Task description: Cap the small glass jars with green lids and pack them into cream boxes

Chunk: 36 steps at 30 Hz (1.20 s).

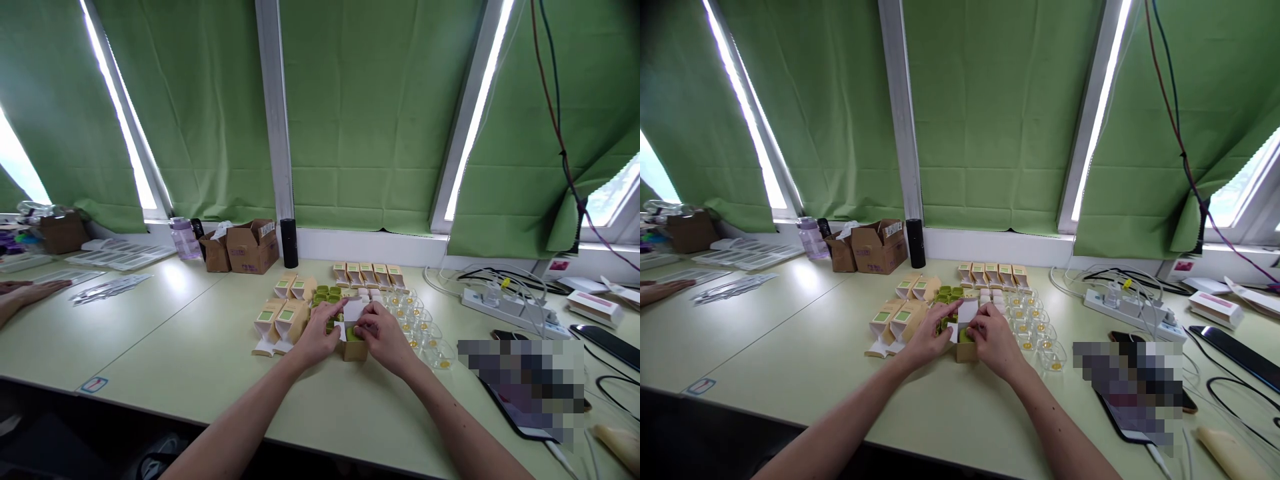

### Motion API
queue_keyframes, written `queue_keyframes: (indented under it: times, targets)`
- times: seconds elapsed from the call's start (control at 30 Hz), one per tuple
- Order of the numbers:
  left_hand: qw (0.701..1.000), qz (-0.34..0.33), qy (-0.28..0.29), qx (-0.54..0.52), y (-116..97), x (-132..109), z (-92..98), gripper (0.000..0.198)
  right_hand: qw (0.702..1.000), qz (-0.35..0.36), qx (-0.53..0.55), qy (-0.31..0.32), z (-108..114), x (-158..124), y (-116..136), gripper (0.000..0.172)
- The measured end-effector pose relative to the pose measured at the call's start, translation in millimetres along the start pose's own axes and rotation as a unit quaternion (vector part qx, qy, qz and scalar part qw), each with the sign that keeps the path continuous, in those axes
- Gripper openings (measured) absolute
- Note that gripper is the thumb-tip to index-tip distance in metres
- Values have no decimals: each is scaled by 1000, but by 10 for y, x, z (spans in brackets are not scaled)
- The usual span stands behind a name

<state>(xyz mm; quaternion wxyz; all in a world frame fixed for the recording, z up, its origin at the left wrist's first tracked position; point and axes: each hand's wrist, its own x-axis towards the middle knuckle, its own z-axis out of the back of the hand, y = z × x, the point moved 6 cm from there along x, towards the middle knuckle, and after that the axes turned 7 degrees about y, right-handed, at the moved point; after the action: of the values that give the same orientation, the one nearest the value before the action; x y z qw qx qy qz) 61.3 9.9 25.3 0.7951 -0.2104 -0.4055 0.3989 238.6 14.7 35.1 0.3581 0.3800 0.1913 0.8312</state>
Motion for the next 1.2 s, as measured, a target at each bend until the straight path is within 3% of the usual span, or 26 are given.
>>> queue_keyframes:
  times: [0.33,0.47,0.6,0.73,0.93,1.2]
  targets:
    - [1000,3,-1,-11,12,7,-3,70,1000,7,-4,6,2,0,47,23]
    - [999,3,3,-33,38,16,-4,71,998,7,31,-51,102,-21,48,22]
    - [998,13,8,-56,43,27,3,71,990,-33,67,-121,205,-53,-66,22]
    - [996,30,10,-79,55,33,10,69,983,-70,82,-150,216,-78,-205,19]
    - [993,41,14,-107,82,45,9,55,979,-99,119,-136,128,-82,-329,16]
    - [995,34,10,-96,67,39,-36,54,974,-104,150,-133,109,-72,-327,19]
